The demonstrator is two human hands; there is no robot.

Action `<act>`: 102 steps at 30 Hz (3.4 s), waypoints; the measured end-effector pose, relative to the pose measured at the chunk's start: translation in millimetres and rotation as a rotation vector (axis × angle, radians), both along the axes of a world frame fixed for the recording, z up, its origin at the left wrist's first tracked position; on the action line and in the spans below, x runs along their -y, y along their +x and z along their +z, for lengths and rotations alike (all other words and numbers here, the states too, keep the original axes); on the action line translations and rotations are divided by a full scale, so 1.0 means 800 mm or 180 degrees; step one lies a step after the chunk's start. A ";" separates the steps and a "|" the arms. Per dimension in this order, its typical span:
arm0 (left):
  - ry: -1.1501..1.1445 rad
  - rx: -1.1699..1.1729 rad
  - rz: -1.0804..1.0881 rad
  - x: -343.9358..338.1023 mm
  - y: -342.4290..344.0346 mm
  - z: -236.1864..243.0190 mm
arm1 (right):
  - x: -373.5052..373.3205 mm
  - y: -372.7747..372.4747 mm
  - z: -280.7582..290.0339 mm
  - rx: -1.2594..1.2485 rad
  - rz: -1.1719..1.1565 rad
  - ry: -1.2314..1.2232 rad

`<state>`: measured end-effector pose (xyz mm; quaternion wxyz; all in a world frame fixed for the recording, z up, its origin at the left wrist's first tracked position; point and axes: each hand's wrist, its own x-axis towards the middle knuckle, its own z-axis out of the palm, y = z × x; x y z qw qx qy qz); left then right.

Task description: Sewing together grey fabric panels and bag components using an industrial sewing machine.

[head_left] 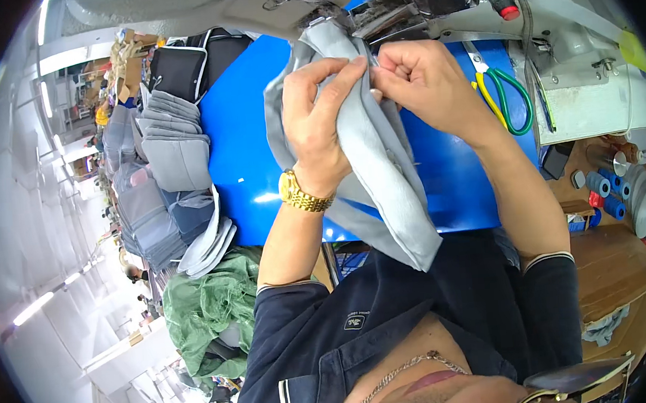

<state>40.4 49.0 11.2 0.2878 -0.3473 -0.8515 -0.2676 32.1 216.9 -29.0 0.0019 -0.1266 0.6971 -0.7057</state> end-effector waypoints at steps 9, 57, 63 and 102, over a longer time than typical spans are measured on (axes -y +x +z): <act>0.0112 -0.0086 0.0064 -0.003 0.002 0.001 | -0.002 -0.006 0.013 -0.0868 -0.0721 0.0712; -0.0413 0.0080 -0.0235 0.002 -0.002 0.016 | 0.001 0.004 -0.003 -0.0065 0.0011 -0.0148; -0.0143 0.0119 -0.0185 0.010 0.000 0.010 | 0.027 0.016 -0.010 -0.0370 -0.0651 0.0754; -0.0564 0.0035 -0.0224 0.006 -0.016 0.011 | 0.004 0.008 -0.016 -0.0325 -0.0182 0.0052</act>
